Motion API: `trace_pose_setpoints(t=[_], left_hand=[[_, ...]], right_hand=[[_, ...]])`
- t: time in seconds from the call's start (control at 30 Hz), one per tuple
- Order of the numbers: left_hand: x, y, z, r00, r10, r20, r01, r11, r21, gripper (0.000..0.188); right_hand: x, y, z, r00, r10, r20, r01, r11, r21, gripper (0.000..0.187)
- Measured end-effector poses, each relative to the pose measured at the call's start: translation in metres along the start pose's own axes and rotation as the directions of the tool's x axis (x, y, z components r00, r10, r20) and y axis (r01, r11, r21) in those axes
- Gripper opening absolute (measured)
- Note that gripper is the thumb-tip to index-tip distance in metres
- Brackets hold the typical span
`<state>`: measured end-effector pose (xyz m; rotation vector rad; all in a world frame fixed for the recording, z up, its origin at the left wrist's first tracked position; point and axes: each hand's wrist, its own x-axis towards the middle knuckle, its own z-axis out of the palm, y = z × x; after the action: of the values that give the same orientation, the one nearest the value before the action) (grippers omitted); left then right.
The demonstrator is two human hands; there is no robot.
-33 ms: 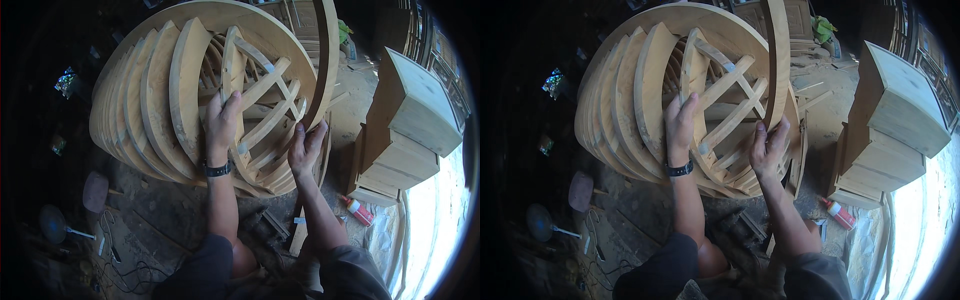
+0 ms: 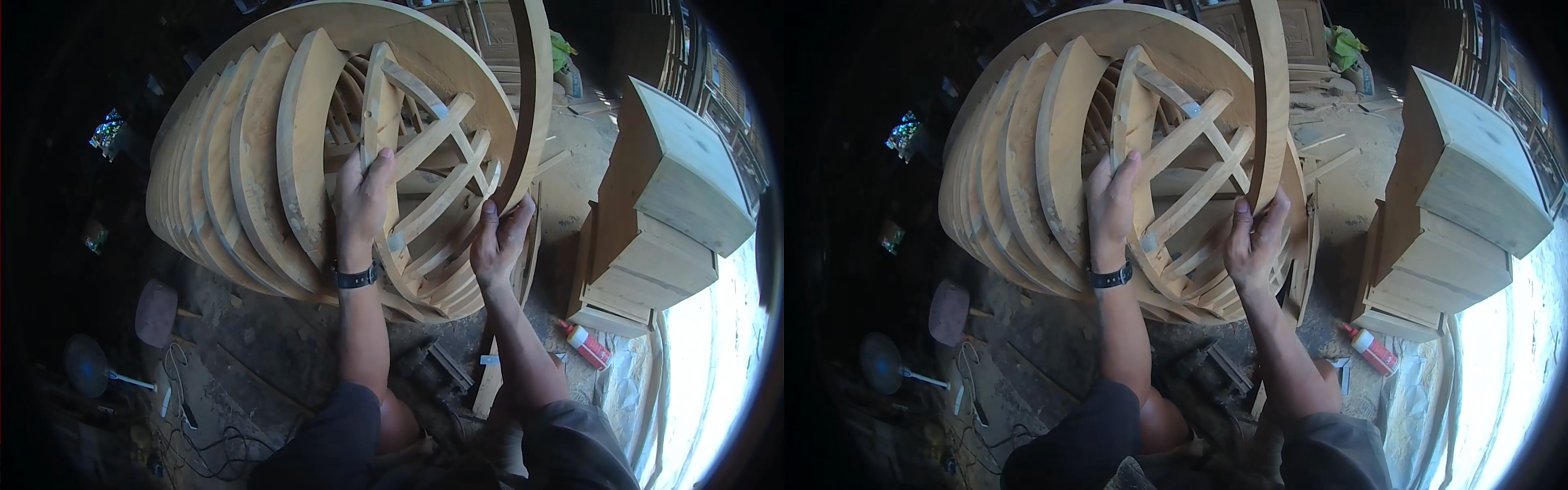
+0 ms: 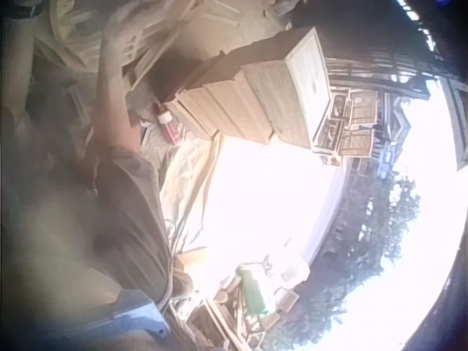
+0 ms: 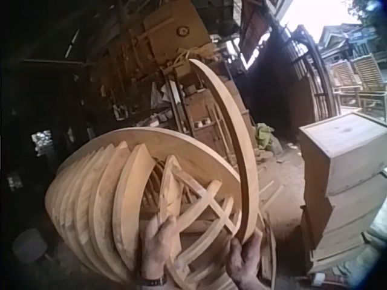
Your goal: The person fits a curved wooden strip into a large circular wooden frame, applies adhesive from a bottle, and smooths the surfaces of the assembly using a power sander.
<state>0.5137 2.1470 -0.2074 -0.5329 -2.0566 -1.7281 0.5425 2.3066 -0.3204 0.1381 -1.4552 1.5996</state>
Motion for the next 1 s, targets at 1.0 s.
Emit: trace_pose_setpoints(t=[1.0], left_hand=[[-0.004,0.012,0.007,0.993,0.083,-0.084,-0.068,0.982,0.177,0.036]], right_hand=[[-0.003,0.012,0.002,0.998,-0.058,0.016,0.060,0.983,-0.171,0.035]])
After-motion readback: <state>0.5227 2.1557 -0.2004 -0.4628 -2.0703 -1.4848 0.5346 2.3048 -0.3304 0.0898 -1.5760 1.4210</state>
